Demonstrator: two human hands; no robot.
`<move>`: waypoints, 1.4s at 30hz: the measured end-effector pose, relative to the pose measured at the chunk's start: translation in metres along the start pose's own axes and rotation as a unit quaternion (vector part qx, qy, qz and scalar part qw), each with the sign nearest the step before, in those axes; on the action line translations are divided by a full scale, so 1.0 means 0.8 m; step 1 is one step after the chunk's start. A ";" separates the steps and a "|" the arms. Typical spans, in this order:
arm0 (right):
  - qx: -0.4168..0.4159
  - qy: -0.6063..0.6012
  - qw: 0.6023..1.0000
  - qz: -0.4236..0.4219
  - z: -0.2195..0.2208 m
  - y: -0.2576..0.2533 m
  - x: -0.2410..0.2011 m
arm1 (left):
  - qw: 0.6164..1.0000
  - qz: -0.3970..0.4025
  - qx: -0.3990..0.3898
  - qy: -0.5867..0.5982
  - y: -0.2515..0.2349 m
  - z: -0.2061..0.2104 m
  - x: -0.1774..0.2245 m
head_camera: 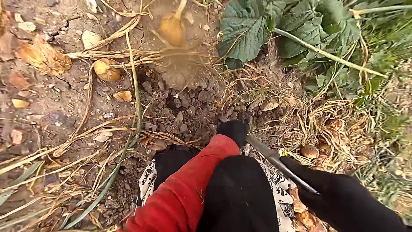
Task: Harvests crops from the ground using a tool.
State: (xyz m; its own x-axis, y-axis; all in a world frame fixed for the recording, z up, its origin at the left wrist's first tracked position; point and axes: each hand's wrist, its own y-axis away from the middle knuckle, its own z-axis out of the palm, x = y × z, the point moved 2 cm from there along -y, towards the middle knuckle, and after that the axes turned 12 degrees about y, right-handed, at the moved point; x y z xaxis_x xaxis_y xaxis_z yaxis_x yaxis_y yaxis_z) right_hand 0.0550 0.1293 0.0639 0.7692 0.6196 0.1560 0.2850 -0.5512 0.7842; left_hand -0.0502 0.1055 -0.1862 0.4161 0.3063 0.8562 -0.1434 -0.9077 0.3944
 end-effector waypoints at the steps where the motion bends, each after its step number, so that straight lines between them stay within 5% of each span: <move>1: 0.004 0.018 1.000 -0.011 -0.011 -0.012 0.009 | 0.999 -0.029 -0.023 0.023 0.004 -0.020 0.015; 3: -0.048 0.045 0.998 0.005 -0.052 -0.033 0.009 | 0.988 -0.089 -0.095 0.078 0.014 -0.063 0.046; 5: -0.066 0.036 0.997 0.034 -0.069 -0.034 -0.007 | 0.989 -0.081 -0.081 0.098 0.020 -0.071 0.051; 9: 0.020 -0.002 0.999 -0.029 -0.011 -0.013 0.002 | 0.985 -0.093 -0.121 0.076 0.031 -0.067 0.048; 14: -0.049 0.006 0.998 0.030 -0.101 -0.061 -0.002 | 0.988 -0.073 -0.054 0.125 0.012 -0.078 0.040; 19: 0.001 -0.028 1.000 0.002 0.023 -0.012 0.016 | 0.988 -0.067 -0.127 0.055 0.026 -0.052 0.042; 23: -0.066 -0.003 0.997 0.050 -0.055 -0.050 0.013 | 0.987 -0.072 -0.089 0.113 0.012 -0.066 0.037; 28: -0.014 -0.058 0.998 0.015 0.018 -0.020 0.020 | 0.985 -0.092 -0.125 0.075 0.026 -0.059 0.041; 32: -0.069 -0.031 0.997 0.029 -0.056 -0.063 0.020 | 0.987 -0.071 -0.081 0.118 0.010 -0.071 0.030; 37: -0.064 -0.074 0.995 0.004 0.017 -0.026 0.016 | 0.982 -0.115 -0.101 0.111 0.029 -0.055 0.040; 42: -0.077 -0.028 0.997 0.018 -0.035 -0.062 0.025 | 0.985 -0.100 -0.091 0.110 0.013 -0.065 0.035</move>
State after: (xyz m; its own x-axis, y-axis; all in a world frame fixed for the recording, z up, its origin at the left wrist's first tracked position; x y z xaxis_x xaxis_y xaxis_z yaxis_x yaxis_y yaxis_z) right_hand 0.0405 0.1849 0.0445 0.8092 0.5664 0.1561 0.1688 -0.4786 0.8616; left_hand -0.0872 0.1195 -0.1409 0.2504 0.5461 0.7995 -0.2460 -0.7628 0.5981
